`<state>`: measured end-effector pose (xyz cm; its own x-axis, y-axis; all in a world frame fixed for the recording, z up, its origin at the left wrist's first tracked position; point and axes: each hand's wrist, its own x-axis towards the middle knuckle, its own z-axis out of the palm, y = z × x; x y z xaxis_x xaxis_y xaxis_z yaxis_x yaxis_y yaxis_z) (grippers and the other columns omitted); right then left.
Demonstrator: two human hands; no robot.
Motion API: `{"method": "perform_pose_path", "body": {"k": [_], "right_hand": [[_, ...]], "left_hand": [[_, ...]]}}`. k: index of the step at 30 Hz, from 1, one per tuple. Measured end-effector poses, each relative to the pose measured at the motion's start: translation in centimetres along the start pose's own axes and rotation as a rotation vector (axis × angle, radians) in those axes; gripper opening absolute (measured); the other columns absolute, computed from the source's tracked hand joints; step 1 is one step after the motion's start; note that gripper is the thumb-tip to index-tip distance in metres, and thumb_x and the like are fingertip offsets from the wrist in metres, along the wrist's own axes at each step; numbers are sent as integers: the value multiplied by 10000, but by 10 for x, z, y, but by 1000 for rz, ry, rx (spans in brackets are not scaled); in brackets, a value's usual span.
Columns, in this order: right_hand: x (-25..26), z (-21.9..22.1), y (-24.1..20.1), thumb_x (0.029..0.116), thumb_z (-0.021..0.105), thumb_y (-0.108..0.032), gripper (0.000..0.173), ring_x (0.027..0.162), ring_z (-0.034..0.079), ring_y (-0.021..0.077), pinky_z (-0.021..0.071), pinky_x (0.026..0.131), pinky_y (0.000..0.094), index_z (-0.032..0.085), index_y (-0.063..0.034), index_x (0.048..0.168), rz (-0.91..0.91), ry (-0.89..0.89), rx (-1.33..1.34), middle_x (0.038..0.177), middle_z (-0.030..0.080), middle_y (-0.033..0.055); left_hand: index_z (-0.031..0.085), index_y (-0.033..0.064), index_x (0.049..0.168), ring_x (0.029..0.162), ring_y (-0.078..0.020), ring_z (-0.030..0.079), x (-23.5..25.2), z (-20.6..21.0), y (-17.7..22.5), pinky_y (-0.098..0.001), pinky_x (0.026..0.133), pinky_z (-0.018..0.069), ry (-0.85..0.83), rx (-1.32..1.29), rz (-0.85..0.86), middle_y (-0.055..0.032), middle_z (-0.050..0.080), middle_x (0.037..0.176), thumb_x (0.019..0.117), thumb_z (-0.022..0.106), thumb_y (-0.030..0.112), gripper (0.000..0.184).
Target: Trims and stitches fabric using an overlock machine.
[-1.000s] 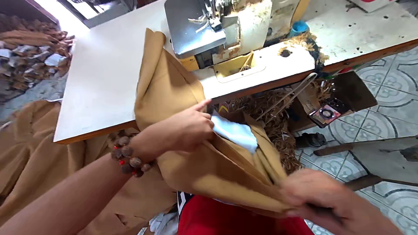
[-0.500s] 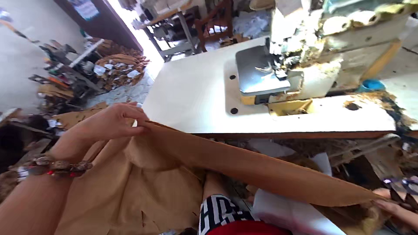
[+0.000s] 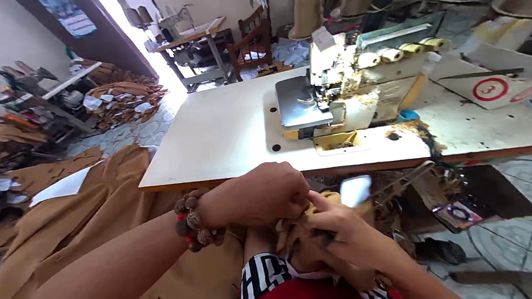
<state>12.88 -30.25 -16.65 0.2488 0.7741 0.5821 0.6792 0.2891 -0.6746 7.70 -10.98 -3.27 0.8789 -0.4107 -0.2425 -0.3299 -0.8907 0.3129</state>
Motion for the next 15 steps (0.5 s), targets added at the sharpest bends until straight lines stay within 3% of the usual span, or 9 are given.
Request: {"method": "perform_pose_path", "body": {"k": [2,5,8,12,15], "right_hand": [[5,6,4,971,635,-231,171,954,628,83,529,773,224,668,-91,878,16,3,32,1195,641,162],[1,2,10,986,628,-220,170,1111,635,73,536,876,230,699,-77,926,43,2,72,1387,597,177],[-7,-5,14,970,635,-174,158,1155,605,52,511,922,199,693,-46,899,40,-47,143,1447,551,182],[-8,-9,13,970,637,-178,167,1137,602,79,503,917,208,692,-44,886,4,-94,184,1276,626,180],[-4,-8,21,972,634,-118,176,922,583,24,467,814,138,684,18,872,-63,-111,291,949,648,106]], "left_hand": [[676,87,752,625,-103,535,6,1,4,-299,545,416,-61,-48,-3,0,575,686,891,709,155,159],[627,110,694,595,-46,505,6,9,-1,-248,520,389,-60,-107,49,35,576,667,886,714,166,218],[626,105,693,629,-32,537,3,16,-6,-227,536,418,-31,-140,105,30,607,699,880,698,144,204],[611,99,688,624,-33,508,5,24,-5,-205,525,393,9,-163,154,29,543,689,868,688,147,201],[620,112,688,611,-32,504,7,29,5,-211,519,400,10,-146,139,33,557,699,872,693,156,203]]}}
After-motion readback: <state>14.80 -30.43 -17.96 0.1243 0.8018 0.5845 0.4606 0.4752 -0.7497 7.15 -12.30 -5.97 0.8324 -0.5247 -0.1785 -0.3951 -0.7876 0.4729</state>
